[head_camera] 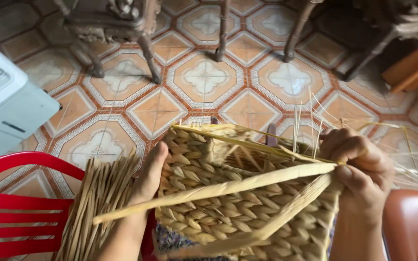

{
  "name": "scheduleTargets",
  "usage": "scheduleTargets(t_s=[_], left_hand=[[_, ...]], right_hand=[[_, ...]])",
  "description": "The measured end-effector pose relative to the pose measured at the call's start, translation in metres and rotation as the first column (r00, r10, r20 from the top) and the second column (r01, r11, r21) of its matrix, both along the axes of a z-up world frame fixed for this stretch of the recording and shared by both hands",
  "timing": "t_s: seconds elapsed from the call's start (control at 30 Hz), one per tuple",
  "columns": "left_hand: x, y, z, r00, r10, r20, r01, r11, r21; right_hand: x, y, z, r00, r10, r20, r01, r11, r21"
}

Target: Weaving a basket using dried plant fibers or straw.

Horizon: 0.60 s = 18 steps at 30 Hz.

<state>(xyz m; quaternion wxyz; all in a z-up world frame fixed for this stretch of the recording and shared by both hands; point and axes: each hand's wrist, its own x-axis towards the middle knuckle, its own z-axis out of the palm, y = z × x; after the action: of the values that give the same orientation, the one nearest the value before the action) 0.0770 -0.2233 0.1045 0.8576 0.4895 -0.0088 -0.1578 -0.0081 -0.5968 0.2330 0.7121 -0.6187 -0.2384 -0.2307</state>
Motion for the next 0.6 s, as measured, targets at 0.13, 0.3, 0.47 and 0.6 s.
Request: scheduleTargets(t_s=[0.13, 0.3, 0.47, 0.6], left_hand=[[-0.069, -0.028, 0.035, 0.934, -0.026, 0.356, -0.159, 0.862, 0.481], [-0.115, -0.054, 0.003, 0.862, 0.01, 0.507, -0.333, 0.763, 0.553], [-0.121, -0.051, 0.004, 0.778, 0.028, 0.628, -0.43, 0.752, 0.499], [-0.114, -0.045, 0.023, 0.814, -0.01, 0.581, -0.377, 0.752, 0.542]], right_hand=[[-0.024, -0.048, -0.07, 0.992, 0.045, -0.12, -0.047, 0.999, -0.01], [-0.067, -0.067, -0.097, 0.918, -0.158, -0.364, 0.127, 0.986, -0.11], [-0.081, -0.043, -0.057, 0.905, -0.423, -0.035, 0.322, 0.738, -0.593], [-0.084, -0.033, -0.038, 0.863, -0.482, 0.15, 0.446, 0.589, -0.674]])
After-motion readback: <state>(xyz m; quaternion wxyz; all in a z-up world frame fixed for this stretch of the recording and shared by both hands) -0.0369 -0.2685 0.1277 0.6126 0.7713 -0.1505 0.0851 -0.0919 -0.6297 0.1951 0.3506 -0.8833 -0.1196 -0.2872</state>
